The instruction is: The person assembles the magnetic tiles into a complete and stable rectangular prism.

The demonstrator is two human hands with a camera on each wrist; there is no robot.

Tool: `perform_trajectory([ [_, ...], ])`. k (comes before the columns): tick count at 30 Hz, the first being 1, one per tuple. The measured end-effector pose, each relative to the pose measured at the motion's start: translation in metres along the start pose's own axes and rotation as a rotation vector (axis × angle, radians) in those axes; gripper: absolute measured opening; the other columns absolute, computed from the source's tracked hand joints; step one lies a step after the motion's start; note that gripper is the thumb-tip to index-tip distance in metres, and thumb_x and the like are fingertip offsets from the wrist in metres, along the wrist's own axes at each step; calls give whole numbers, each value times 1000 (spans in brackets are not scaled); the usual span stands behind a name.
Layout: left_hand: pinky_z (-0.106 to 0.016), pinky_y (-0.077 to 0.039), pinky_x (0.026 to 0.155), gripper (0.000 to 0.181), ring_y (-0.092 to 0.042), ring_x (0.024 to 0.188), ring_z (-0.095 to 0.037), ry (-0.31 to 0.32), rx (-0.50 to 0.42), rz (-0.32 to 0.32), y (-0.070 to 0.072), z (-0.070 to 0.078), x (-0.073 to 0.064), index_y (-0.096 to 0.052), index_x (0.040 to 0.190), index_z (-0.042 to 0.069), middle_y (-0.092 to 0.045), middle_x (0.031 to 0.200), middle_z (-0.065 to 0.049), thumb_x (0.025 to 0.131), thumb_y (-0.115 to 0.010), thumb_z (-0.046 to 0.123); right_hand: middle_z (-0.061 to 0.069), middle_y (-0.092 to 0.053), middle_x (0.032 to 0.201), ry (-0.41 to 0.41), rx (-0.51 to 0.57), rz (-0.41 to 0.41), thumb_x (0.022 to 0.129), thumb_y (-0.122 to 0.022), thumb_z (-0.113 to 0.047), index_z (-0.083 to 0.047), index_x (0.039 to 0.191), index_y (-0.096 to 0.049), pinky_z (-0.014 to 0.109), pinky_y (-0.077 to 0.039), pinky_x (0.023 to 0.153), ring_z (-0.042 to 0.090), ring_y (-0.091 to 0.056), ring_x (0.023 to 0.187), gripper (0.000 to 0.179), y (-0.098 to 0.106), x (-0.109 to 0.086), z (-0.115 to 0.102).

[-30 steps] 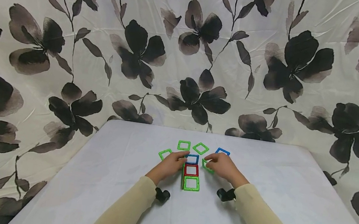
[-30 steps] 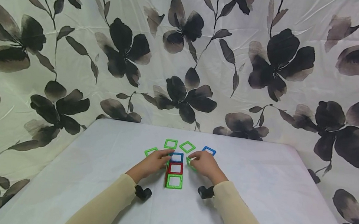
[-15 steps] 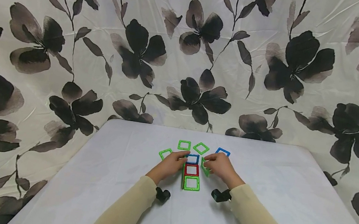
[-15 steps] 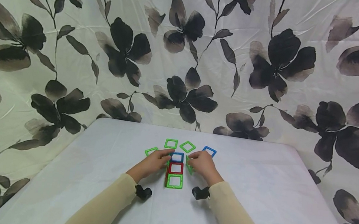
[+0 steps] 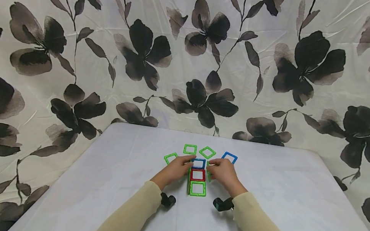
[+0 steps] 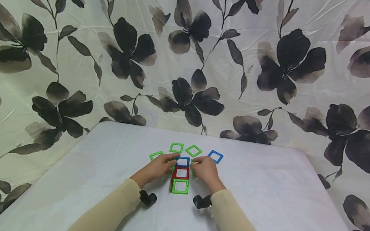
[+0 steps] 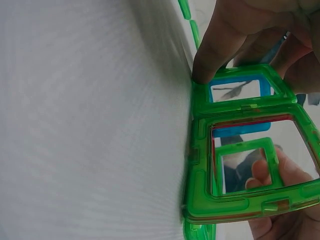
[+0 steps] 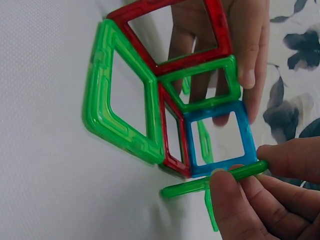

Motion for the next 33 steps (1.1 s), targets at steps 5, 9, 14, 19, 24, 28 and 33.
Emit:
perform_trajectory([
  [5, -52, -34, 113, 43, -40, 140, -28, -3, 6, 3, 0, 0, 0, -45, 146, 26, -42, 152, -4, 103, -46, 30, 12, -70, 112, 4, 6, 12, 88, -69, -22, -6, 121, -67, 33, -59, 72, 18, -70, 75, 36, -2, -2, -2],
  [9, -52, -34, 113, 43, -41, 139, -28, -4, 3, 0, 0, 0, 0, -44, 146, 26, -43, 152, -5, 103, -46, 30, 12, -71, 110, 15, 12, 15, 89, -68, -22, -5, 122, -66, 31, -59, 70, 17, -71, 76, 37, -6, -2, -1],
  [14, -52, -34, 113, 44, -42, 138, -26, -9, 7, 1, 1, 0, -1, -44, 146, 26, -43, 151, -5, 103, -46, 30, 13, -71, 108, 20, 37, 20, 89, -68, -21, -4, 122, -65, 30, -59, 69, 17, -71, 77, 37, -8, -3, -2],
  [19, -52, -34, 113, 43, -42, 137, -26, -11, 4, 1, 1, 0, -1, -44, 146, 26, -44, 151, -5, 103, -46, 30, 11, -71, 107, 22, 49, 24, 89, -67, -21, -5, 122, -66, 31, -59, 71, 17, -71, 78, 37, -8, -3, -1],
  [24, -53, -33, 113, 43, -41, 138, -27, -10, 16, 4, 1, 0, -1, -44, 146, 26, -44, 151, -5, 103, -46, 31, 11, -69, 108, 12, 57, 16, 91, -66, -23, -6, 123, -65, 30, -59, 72, 15, -70, 79, 37, -8, -2, 2],
  [28, -54, -32, 114, 43, -40, 139, -27, -9, 20, 7, 1, 0, 0, -45, 146, 27, -43, 151, -5, 103, -46, 31, 11, -69, 109, 8, 63, 10, 91, -65, -23, -6, 125, -64, 30, -59, 73, 16, -70, 80, 38, -9, -1, 3],
  [33, -54, -32, 114, 43, -40, 140, -28, -8, 23, 11, 1, 0, 0, -45, 146, 26, -43, 152, -4, 103, -46, 31, 10, -70, 106, 14, 63, 10, 92, -64, -23, -6, 126, -64, 28, -57, 70, 15, -69, 76, 38, -10, -1, 4],
])
Point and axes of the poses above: each hand's wrist, its own x-axis towards the middle knuckle, its own y-axis out of the back of the hand, z = x × y, the point moved 6 cm from there along x, towards the middle knuckle
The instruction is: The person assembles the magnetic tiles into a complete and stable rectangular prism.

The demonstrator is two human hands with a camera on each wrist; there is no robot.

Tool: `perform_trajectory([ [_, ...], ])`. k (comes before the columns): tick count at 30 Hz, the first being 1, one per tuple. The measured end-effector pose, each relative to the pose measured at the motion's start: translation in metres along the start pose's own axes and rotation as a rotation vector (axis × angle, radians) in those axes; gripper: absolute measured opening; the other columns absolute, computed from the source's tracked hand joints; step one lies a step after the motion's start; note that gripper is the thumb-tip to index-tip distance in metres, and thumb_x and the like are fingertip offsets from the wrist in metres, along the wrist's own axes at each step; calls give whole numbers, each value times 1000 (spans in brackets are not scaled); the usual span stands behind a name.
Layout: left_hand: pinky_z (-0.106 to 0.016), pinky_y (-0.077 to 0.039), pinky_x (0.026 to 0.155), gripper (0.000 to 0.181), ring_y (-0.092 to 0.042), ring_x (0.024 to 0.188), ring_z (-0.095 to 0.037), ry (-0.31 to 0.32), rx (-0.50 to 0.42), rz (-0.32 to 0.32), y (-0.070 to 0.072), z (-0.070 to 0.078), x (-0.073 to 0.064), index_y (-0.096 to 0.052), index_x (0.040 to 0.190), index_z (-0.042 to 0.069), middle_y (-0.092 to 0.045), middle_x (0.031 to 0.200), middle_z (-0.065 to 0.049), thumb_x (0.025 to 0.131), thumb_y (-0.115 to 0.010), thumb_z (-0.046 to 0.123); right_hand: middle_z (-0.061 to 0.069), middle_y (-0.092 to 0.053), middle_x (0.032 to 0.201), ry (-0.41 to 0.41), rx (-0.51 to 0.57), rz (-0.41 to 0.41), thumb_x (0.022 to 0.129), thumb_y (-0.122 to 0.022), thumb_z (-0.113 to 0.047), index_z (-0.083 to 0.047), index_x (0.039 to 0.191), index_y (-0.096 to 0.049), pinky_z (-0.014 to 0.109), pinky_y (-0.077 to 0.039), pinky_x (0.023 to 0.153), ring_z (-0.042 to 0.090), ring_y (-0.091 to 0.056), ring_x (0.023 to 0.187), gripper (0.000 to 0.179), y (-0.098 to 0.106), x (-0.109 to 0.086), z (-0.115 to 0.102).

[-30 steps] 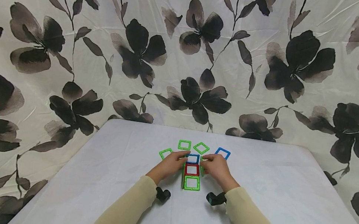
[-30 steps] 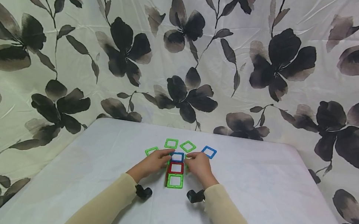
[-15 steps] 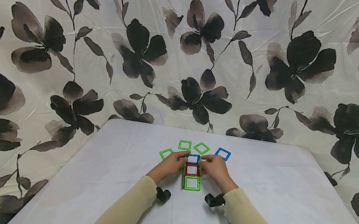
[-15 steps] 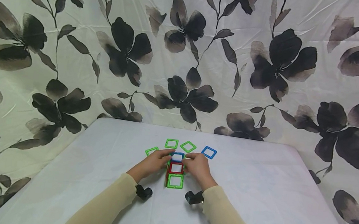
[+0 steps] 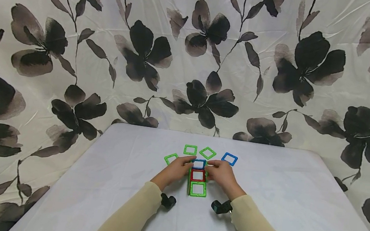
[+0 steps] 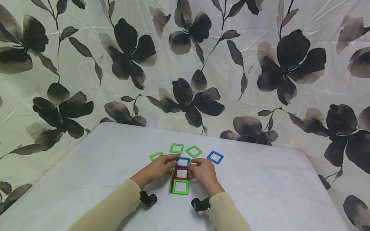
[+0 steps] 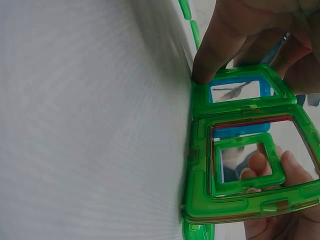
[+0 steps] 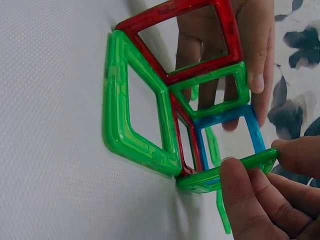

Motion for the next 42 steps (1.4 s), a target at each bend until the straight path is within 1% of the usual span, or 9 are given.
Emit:
perform_trajectory([
  [6, -54, -32, 114, 43, -39, 140, -28, -11, 4, 5, 0, 0, 0, -45, 146, 25, -43, 152, -5, 103, -46, 30, 10, -69, 108, 2, 0, -10, 93, -64, -24, -7, 127, -63, 29, -58, 72, 16, -70, 76, 38, 0, -1, 0],
  [14, -56, -30, 114, 43, -38, 140, -28, -4, 4, 3, 0, -1, 0, -45, 145, 27, -42, 152, -6, 103, -46, 31, 11, -69, 113, -2, -25, -34, 94, -62, -28, -8, 129, -61, 31, -59, 75, 16, -69, 81, 40, 2, -3, -1],
  [17, -55, -30, 114, 43, -39, 140, -28, -5, 6, 2, 1, -1, 0, -45, 146, 28, -42, 152, -5, 103, -46, 32, 11, -69, 112, 17, -44, -34, 95, -61, -28, -8, 129, -61, 32, -59, 75, 17, -70, 82, 40, 4, -2, -3],
  [23, -54, -30, 115, 43, -39, 140, -27, -9, 0, 6, 2, 1, -1, -45, 146, 27, -43, 151, -5, 103, -46, 30, 11, -70, 109, 31, -43, -38, 98, -56, -28, -7, 126, -62, 32, -59, 74, 16, -69, 86, 37, 6, 1, -2],
  [29, -56, -29, 115, 42, -37, 142, -27, 8, 14, 5, 1, 0, -3, -46, 145, 29, -44, 151, -4, 103, -47, 32, 10, -69, 108, 21, -57, -45, 100, -52, -26, -7, 124, -64, 29, -59, 72, 18, -67, 91, 33, 10, 7, 4],
  [33, -55, -30, 115, 42, -38, 141, -26, -3, 12, 6, 1, 1, -4, -46, 145, 28, -44, 151, -4, 103, -47, 31, 9, -69, 110, 25, -122, -39, 99, -54, -24, -7, 125, -64, 27, -57, 68, 17, -65, 90, 33, 16, 12, 6],
  [35, -54, -30, 115, 42, -37, 141, -26, -11, 12, 5, 1, 1, -4, -46, 145, 28, -44, 151, -3, 103, -47, 31, 9, -69, 110, 41, -182, -26, 98, -55, -23, -7, 124, -65, 27, -56, 68, 16, -64, 88, 32, 20, 15, 6],
  [38, -54, -29, 115, 42, -37, 142, -26, -18, 9, 4, 1, 2, -5, -46, 145, 28, -43, 152, -4, 103, -46, 31, 9, -69, 113, 76, -288, -3, 97, -57, -21, -7, 121, -67, 32, -55, 73, 18, -64, 92, 30, 25, 18, 4],
  [42, -54, -28, 116, 42, -35, 142, -27, -18, 8, 7, 2, 2, -6, -46, 145, 28, -42, 152, -4, 103, -46, 31, 9, -68, 118, 115, -401, 23, 96, -57, -21, -8, 119, -68, 40, -54, 86, 23, -63, 105, 28, 29, 22, 2],
])
Point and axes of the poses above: each hand's wrist, its own x-axis towards the middle knuckle, its own y-axis out of the back of the hand, z = x × y, the point moved 6 cm from there along x, towards the middle knuckle
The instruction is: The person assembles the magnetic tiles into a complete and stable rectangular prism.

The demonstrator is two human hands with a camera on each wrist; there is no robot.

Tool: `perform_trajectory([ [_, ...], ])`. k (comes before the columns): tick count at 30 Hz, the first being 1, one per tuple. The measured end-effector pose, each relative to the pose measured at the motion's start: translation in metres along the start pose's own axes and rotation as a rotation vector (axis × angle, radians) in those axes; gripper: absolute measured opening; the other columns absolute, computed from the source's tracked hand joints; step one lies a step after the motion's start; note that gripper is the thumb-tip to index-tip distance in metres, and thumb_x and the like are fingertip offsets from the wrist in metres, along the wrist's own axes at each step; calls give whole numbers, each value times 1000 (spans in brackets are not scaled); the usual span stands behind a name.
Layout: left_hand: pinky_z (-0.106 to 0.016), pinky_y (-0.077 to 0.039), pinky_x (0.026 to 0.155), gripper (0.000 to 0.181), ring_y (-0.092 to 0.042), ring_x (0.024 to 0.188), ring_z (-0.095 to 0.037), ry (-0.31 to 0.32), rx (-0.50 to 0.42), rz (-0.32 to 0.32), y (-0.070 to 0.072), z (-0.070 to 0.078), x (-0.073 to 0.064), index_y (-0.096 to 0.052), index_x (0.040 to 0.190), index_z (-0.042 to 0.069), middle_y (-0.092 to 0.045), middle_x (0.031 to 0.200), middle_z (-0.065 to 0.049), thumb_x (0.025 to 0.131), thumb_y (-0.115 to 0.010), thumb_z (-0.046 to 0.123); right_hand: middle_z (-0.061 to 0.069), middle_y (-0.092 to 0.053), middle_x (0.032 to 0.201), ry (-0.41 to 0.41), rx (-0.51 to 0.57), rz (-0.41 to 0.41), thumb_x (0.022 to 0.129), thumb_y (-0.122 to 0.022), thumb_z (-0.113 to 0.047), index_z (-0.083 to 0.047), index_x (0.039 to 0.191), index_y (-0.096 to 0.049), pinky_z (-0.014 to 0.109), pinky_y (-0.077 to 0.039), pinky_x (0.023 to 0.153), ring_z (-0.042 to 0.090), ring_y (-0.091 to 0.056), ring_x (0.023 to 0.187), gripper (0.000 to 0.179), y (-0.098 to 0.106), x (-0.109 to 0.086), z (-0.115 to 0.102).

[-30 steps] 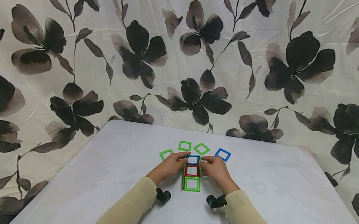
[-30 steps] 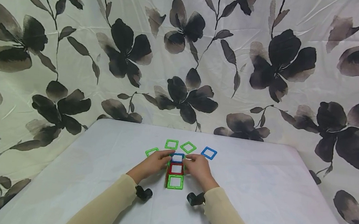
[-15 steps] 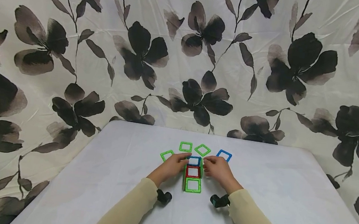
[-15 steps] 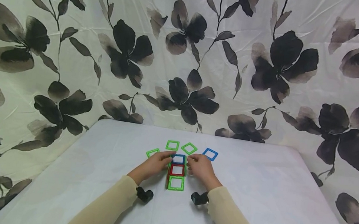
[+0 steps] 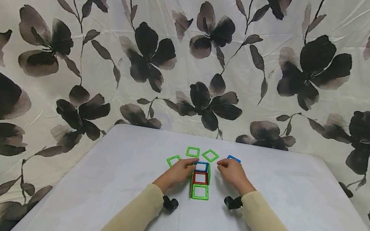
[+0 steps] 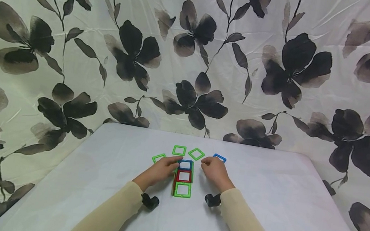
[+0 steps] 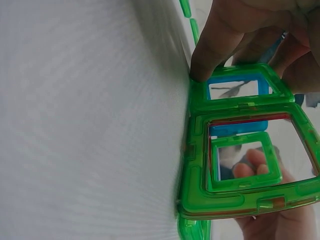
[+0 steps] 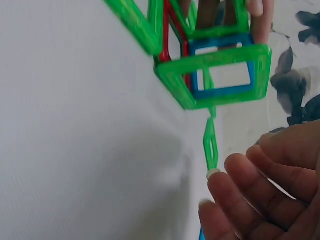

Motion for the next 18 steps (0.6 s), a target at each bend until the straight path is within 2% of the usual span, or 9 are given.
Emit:
perform_trajectory([
  [6, -55, -27, 116, 42, -33, 143, -28, -1, 0, 5, 0, -3, 1, -46, 145, 29, -42, 152, -4, 103, -47, 31, 10, -69, 112, 59, -119, 14, 95, -59, -17, -6, 118, -67, 44, -52, 89, 26, -61, 105, 27, 5, 5, -2],
  [12, -55, -28, 115, 43, -34, 143, -27, 6, -8, 9, -2, -8, 3, -46, 145, 30, -42, 152, -4, 102, -47, 33, 15, -66, 118, 117, -246, 7, 93, -61, -15, -4, 119, -66, 49, -47, 99, 32, -59, 114, 28, 7, 11, -2],
  [18, -56, -30, 115, 42, -36, 142, -27, 19, -3, 7, -1, -7, 3, -46, 145, 31, -43, 152, -3, 102, -47, 34, 19, -58, 128, 62, -293, -15, 94, -60, -15, -5, 124, -64, 55, -40, 107, 39, -51, 125, 32, 10, 17, 4],
])
Point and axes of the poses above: each hand's wrist, its own x-axis towards the middle knuckle, its own y-axis out of the back of the hand, z = x × y, the point moved 6 cm from there along x, towards the middle knuckle
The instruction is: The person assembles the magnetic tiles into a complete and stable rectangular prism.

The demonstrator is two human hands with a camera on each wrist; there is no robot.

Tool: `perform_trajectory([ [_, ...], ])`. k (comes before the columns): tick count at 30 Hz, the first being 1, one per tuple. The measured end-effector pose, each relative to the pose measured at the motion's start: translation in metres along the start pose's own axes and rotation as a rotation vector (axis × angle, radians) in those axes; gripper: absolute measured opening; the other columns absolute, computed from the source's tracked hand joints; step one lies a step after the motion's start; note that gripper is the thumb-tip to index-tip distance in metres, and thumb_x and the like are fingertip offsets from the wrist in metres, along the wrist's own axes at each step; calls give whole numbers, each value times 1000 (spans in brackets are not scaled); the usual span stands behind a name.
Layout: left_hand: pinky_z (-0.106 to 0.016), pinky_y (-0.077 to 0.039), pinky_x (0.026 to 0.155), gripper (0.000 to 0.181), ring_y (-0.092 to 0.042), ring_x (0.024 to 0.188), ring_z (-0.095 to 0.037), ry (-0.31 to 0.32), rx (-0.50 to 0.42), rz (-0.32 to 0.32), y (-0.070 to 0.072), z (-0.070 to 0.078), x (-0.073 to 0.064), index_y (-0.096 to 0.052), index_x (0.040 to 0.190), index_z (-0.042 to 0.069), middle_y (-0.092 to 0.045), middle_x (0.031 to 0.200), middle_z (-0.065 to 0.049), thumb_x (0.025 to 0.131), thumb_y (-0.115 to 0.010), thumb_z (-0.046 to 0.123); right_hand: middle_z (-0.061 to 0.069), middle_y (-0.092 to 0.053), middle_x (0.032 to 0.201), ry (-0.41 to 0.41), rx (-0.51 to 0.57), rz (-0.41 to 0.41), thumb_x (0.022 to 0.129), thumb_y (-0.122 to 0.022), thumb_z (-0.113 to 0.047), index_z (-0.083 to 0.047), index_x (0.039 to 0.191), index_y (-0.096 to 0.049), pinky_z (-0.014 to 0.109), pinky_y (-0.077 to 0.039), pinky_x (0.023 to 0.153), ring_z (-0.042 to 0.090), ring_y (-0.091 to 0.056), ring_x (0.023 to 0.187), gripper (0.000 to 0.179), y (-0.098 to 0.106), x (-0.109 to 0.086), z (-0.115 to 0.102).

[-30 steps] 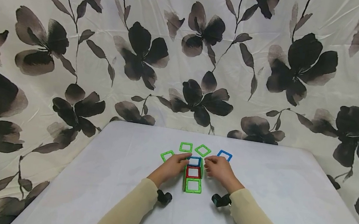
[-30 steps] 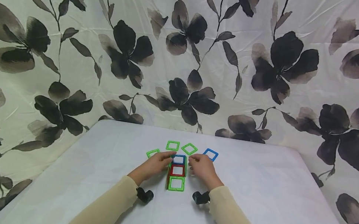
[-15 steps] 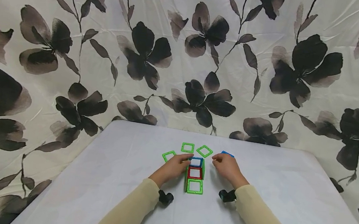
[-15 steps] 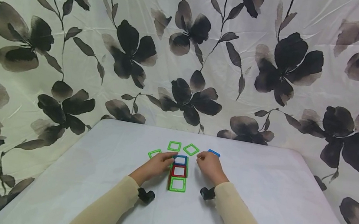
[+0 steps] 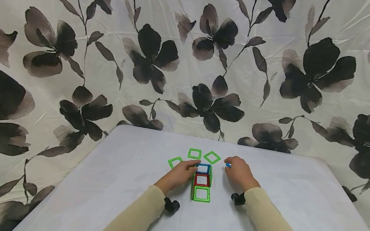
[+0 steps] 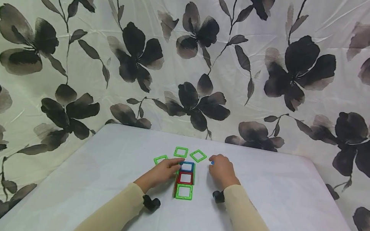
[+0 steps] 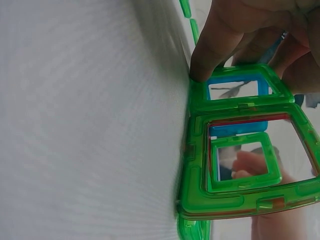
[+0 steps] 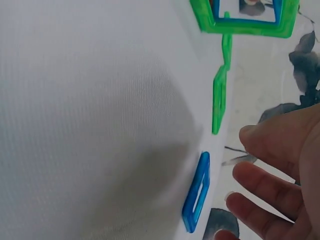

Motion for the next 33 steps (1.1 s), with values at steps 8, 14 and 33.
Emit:
perform_trajectory([
  [8, -56, -29, 115, 42, -38, 141, -27, 12, -2, -2, -1, 1, 0, -46, 145, 31, -44, 151, -4, 102, -47, 34, 20, -59, 125, -25, -123, -18, 94, -58, -17, -5, 125, -63, 57, -42, 103, 39, -53, 121, 33, -1, 6, 9],
  [14, -57, -29, 114, 42, -37, 141, -27, 18, -8, 0, -1, 2, -2, -46, 144, 31, -43, 151, -3, 102, -48, 33, 19, -63, 118, -2, -184, -12, 93, -60, -16, -5, 120, -66, 59, -46, 96, 40, -57, 114, 29, 0, 8, 10],
  [33, -57, -29, 114, 43, -36, 142, -29, 8, -3, -1, 0, 3, -4, -46, 145, 31, -42, 152, -4, 102, -48, 32, 17, -69, 110, 17, -287, -44, 93, -58, -13, -4, 118, -68, 55, -50, 90, 37, -62, 104, 28, -2, 7, 10],
])
Point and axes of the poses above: each hand's wrist, its own x-axis towards the middle knuckle, its own y-axis out of the back of the hand, z = x × y, the point moved 6 cm from there along x, towards the middle knuckle
